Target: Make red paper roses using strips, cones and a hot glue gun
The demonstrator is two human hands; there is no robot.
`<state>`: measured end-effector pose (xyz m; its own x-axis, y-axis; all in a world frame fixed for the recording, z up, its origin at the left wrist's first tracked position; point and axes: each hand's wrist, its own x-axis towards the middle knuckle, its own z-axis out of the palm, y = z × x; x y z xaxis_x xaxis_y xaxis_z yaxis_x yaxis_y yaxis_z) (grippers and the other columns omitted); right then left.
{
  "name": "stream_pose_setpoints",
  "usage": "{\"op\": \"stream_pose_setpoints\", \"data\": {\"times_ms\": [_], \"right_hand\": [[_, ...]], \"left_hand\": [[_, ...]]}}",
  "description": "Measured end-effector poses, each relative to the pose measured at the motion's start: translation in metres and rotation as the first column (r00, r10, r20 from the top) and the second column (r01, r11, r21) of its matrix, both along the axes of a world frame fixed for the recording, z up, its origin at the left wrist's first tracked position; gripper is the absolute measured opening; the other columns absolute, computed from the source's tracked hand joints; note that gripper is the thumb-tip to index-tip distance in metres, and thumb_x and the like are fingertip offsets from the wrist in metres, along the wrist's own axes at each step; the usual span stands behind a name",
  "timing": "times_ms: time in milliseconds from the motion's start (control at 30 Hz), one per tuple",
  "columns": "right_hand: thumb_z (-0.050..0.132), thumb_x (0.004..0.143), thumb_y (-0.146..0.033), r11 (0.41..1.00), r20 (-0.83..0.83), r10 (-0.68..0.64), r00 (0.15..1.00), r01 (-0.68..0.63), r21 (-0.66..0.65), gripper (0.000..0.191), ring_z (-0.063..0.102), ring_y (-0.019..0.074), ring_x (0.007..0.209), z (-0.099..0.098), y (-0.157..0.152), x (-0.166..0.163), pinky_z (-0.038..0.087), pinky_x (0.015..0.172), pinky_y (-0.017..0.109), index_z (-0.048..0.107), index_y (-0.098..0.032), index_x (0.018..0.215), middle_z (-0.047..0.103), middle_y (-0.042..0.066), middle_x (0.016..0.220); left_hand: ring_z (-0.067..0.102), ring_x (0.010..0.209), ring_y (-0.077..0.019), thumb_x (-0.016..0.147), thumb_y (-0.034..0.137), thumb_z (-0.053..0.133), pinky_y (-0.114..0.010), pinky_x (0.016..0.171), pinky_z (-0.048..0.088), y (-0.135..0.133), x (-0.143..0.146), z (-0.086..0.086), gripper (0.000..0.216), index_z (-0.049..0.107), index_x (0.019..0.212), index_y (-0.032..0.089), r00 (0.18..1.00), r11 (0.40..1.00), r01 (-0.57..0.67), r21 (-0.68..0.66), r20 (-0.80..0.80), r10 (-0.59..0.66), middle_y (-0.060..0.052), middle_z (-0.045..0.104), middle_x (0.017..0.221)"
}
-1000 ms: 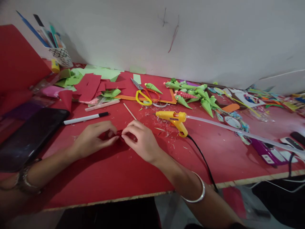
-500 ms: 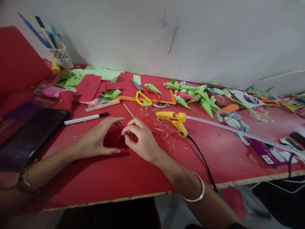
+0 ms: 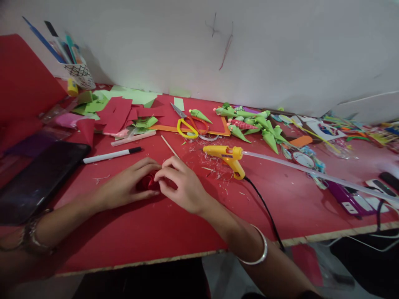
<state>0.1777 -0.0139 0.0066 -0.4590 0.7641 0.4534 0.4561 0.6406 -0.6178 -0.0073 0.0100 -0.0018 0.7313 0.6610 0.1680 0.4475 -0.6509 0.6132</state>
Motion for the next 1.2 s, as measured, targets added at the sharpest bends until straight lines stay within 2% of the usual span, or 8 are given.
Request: {"op": "stream_pose_setpoints", "data": {"times_ms": [133, 233, 367, 467, 700, 933, 1067, 1200], "right_hand": [[0.047, 0.077, -0.013, 0.999, -0.037, 0.003, 0.999, -0.005, -0.047, 0.015, 0.051, 0.0128, 0.078, 0.001, -0.001, 0.0, 0.045, 0.069, 0.027, 0.053, -0.021, 0.088, 0.049, 0.002, 0.087], [0.05, 0.076, -0.015, 0.996, -0.07, 0.0, 0.998, -0.006, -0.086, 0.024, 0.051, 0.0127, 0.077, 0.002, -0.002, -0.001, 0.047, 0.069, 0.027, 0.048, -0.022, 0.099, 0.049, 0.003, 0.09], [0.061, 0.07, -0.023, 0.991, -0.016, -0.017, 1.0, 0.015, -0.134, 0.043, 0.05, 0.0165, 0.088, 0.002, -0.003, -0.002, 0.046, 0.076, 0.031, 0.043, -0.022, 0.109, 0.047, 0.005, 0.099], [0.063, 0.07, -0.028, 0.985, 0.019, -0.019, 1.0, 0.022, -0.169, 0.049, 0.049, 0.0186, 0.095, 0.0, -0.003, -0.003, 0.045, 0.081, 0.035, 0.039, -0.023, 0.113, 0.046, 0.006, 0.104], [0.061, 0.073, -0.032, 0.98, 0.006, -0.017, 1.0, 0.018, -0.197, 0.047, 0.048, 0.0201, 0.1, -0.004, -0.002, -0.006, 0.045, 0.084, 0.038, 0.038, -0.023, 0.113, 0.048, 0.007, 0.106], [0.057, 0.074, -0.019, 0.978, -0.09, -0.094, 0.992, 0.075, -0.196, 0.042, 0.049, 0.0169, 0.097, -0.008, -0.001, -0.004, 0.047, 0.084, 0.034, 0.038, -0.022, 0.112, 0.048, 0.006, 0.103], [0.054, 0.074, -0.014, 0.974, -0.159, -0.116, 0.98, 0.08, -0.214, 0.041, 0.049, 0.0164, 0.101, -0.009, 0.0, -0.003, 0.046, 0.087, 0.033, 0.038, -0.023, 0.111, 0.047, 0.005, 0.106], [0.051, 0.076, -0.013, 0.964, -0.216, -0.12, 0.969, 0.062, -0.258, 0.041, 0.05, 0.0148, 0.101, -0.008, 0.0, -0.004, 0.046, 0.086, 0.03, 0.037, -0.023, 0.113, 0.046, 0.006, 0.11]], "left_hand": [[0.05, 0.089, -0.017, 0.078, 0.026, 0.051, -0.028, 0.075, 0.044, 0.0, 0.0, 0.0, 0.026, 0.045, 0.102, 0.02, 0.999, 0.999, -0.039, 0.016, 0.019, 0.039, -0.005, 0.048, 0.1], [0.05, 0.088, -0.0172, 0.078, 0.027, 0.052, -0.028, 0.075, 0.043, 0.001, -0.001, 0.0, 0.027, 0.044, 0.103, 0.02, 0.997, 0.995, -0.082, 0.049, 0.011, 0.082, -0.005, 0.047, 0.1], [0.049, 0.085, -0.0173, 0.077, 0.027, 0.054, -0.029, 0.075, 0.043, 0.001, -0.001, 0.0, 0.028, 0.043, 0.102, 0.018, 0.993, 0.988, -0.121, 0.092, -0.002, 0.122, -0.005, 0.046, 0.098], [0.049, 0.081, -0.0176, 0.075, 0.026, 0.055, -0.029, 0.071, 0.043, -0.001, 0.001, 0.0, 0.027, 0.044, 0.098, 0.018, 0.988, 0.985, -0.145, 0.09, -0.031, 0.149, -0.005, 0.047, 0.094], [0.05, 0.075, -0.0171, 0.073, 0.026, 0.058, -0.028, 0.062, 0.043, -0.006, 0.006, -0.002, 0.028, 0.045, 0.096, 0.017, 0.979, 0.976, -0.196, 0.097, -0.027, 0.2, -0.005, 0.049, 0.09], [0.05, 0.084, -0.0165, 0.075, 0.03, 0.055, -0.029, 0.074, 0.043, -0.007, 0.007, 0.002, 0.032, 0.046, 0.104, 0.018, 0.98, 0.981, -0.195, -0.003, 0.047, 0.195, -0.004, 0.049, 0.095], [0.05, 0.085, -0.0163, 0.075, 0.031, 0.055, -0.028, 0.074, 0.043, -0.007, 0.005, 0.007, 0.035, 0.045, 0.107, 0.019, 0.981, 0.984, -0.171, -0.045, 0.084, 0.174, -0.003, 0.052, 0.096], [0.053, 0.081, -0.0154, 0.08, 0.034, 0.049, -0.027, 0.072, 0.043, -0.006, 0.004, 0.007, 0.029, 0.048, 0.104, 0.017, 0.967, 0.972, -0.214, -0.097, 0.116, 0.225, -0.003, 0.056, 0.095]]}}
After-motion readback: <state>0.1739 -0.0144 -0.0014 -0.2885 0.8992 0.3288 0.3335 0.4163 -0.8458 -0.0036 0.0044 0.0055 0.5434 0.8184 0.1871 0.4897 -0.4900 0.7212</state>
